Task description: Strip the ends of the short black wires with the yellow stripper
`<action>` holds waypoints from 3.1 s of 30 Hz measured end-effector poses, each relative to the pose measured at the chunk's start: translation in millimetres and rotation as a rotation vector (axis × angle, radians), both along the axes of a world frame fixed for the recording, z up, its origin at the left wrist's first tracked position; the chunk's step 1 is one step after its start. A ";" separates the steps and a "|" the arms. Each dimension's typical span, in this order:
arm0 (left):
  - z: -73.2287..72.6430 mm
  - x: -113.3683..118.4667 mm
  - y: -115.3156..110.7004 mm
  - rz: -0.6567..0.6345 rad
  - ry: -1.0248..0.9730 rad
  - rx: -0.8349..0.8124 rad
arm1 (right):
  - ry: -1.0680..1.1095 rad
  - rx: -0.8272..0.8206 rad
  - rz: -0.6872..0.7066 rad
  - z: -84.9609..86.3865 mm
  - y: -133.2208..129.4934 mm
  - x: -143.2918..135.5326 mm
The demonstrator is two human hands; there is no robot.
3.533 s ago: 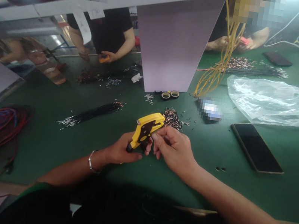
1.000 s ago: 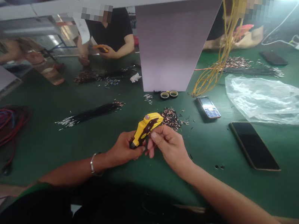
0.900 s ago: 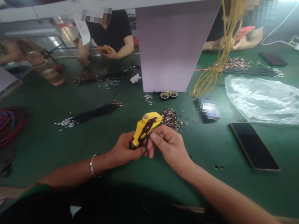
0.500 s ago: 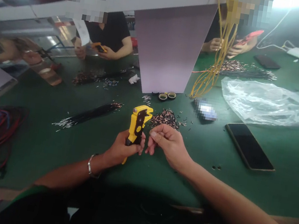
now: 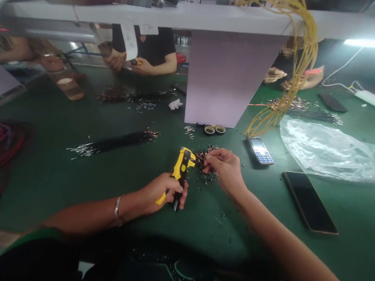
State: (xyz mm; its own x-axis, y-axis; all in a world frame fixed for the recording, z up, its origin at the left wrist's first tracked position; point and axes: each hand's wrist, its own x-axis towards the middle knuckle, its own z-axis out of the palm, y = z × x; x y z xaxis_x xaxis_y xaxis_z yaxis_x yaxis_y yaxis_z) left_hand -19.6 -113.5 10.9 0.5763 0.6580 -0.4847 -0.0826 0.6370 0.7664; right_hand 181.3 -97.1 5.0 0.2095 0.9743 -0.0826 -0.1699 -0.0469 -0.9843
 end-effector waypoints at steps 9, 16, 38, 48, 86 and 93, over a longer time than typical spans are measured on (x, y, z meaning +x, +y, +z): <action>-8.0 -0.5 -1.7 -0.031 -0.007 -0.066 | -0.022 -0.106 0.037 -11.7 67.6 2.0; -13.0 1.3 -1.2 -0.027 0.013 -0.083 | -0.019 -0.136 0.024 -17.2 127.2 -10.1; -16.9 0.2 1.7 -0.047 -0.012 -0.057 | 0.657 0.072 0.528 49.5 26.2 -18.3; -15.7 1.4 2.7 -0.020 0.001 -0.067 | 0.726 0.077 0.617 52.6 24.6 -25.2; 58.8 14.4 -21.1 -0.419 0.099 1.146 | 0.877 0.201 -0.049 7.0 25.9 65.4; 54.5 96.9 -23.2 -0.646 -0.046 1.282 | 0.895 0.274 -0.195 6.0 -9.5 101.5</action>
